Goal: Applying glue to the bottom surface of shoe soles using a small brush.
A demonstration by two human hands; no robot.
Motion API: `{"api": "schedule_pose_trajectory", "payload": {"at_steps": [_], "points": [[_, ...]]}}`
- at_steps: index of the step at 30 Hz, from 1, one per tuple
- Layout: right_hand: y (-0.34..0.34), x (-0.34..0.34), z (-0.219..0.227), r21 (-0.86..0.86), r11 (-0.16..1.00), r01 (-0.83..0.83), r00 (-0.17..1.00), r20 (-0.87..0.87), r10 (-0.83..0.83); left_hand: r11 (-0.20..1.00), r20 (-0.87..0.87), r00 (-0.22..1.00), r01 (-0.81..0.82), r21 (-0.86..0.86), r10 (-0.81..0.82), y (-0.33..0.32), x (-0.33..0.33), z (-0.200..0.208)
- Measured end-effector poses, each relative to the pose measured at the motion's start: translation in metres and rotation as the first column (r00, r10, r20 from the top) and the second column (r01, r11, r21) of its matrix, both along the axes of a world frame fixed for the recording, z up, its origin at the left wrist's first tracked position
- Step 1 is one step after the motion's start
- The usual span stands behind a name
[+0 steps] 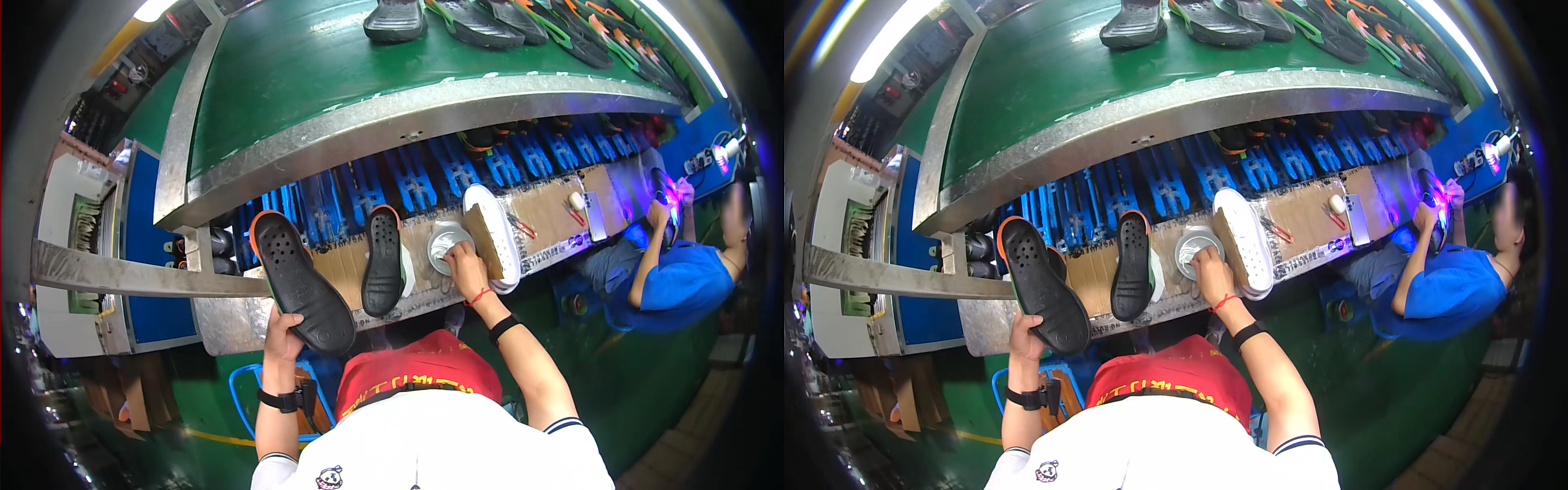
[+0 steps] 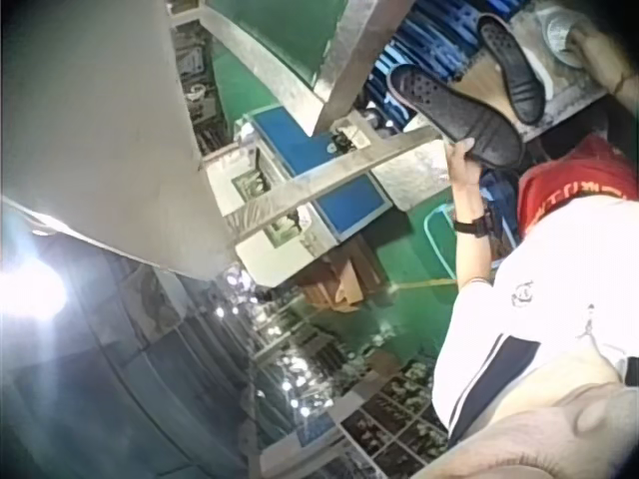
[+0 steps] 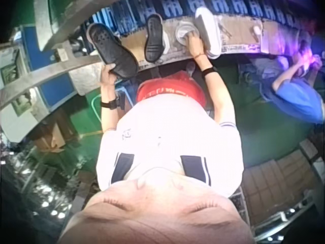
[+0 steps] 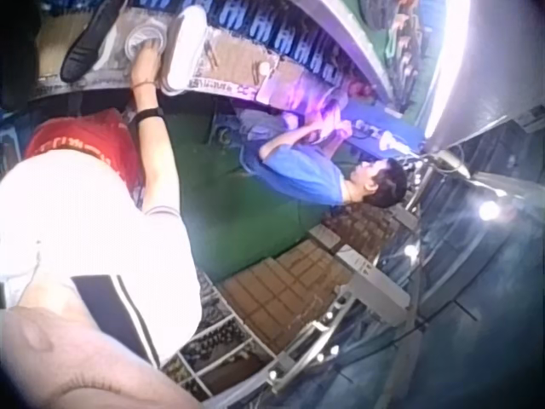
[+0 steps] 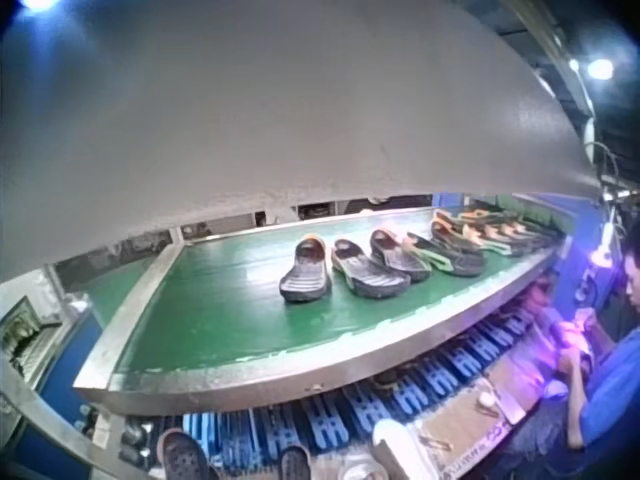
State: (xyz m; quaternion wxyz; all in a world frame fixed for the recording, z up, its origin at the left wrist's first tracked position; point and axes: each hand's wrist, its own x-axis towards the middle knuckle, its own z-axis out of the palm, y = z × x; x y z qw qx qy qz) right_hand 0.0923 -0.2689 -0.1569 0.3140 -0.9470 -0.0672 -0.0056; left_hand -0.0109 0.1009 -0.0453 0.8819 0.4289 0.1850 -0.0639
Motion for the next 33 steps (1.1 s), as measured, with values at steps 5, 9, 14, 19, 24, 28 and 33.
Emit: {"api": "schedule_pose_trajectory", "payload": {"at_steps": [5, 9, 14, 19, 24, 28, 33], "points": [[0.002, -0.001, 0.01, 0.08, 0.997, -0.008, 0.998, 0.058, 0.003, 0.884, 0.06, 0.994, -0.057, -0.465, 0.095, -0.049, 0.005, 0.027], [0.005, -0.005, 0.029, 0.037, 0.999, 0.036, 0.999, 0.013, -0.037, 0.954, 0.235, 0.969, 0.14, -0.266, -0.077, -0.059, 0.011, 0.049], [0.008, -0.01, 0.089, 0.286, 0.958, -0.001, 0.983, 0.178, -0.052, 0.917, 0.276, 0.916, 0.184, 0.355, -0.291, -0.069, 0.009, 0.049], [0.014, -0.028, 0.16, 0.473, 0.829, -0.298, 0.949, 0.236, 0.207, 0.658, 0.426, 0.833, -0.101, 0.746, -0.355, -0.085, 0.008, 0.047], [0.026, -0.03, 0.188, 0.361, 0.817, -0.45, 0.881, 0.327, 0.341, 0.468, 0.362, 0.764, -0.089, 0.879, -0.534, -0.088, 0.012, 0.066], [0.029, -0.028, 0.195, 0.227, 0.841, -0.492, 0.847, 0.346, 0.403, 0.492, 0.404, 0.754, -0.124, 0.862, -0.518, -0.093, 0.015, 0.076], [0.028, -0.026, 0.2, 0.094, 0.832, -0.546, 0.804, 0.336, 0.49, 0.576, 0.472, 0.762, -0.162, 0.801, -0.443, -0.1, 0.017, 0.079]]}}
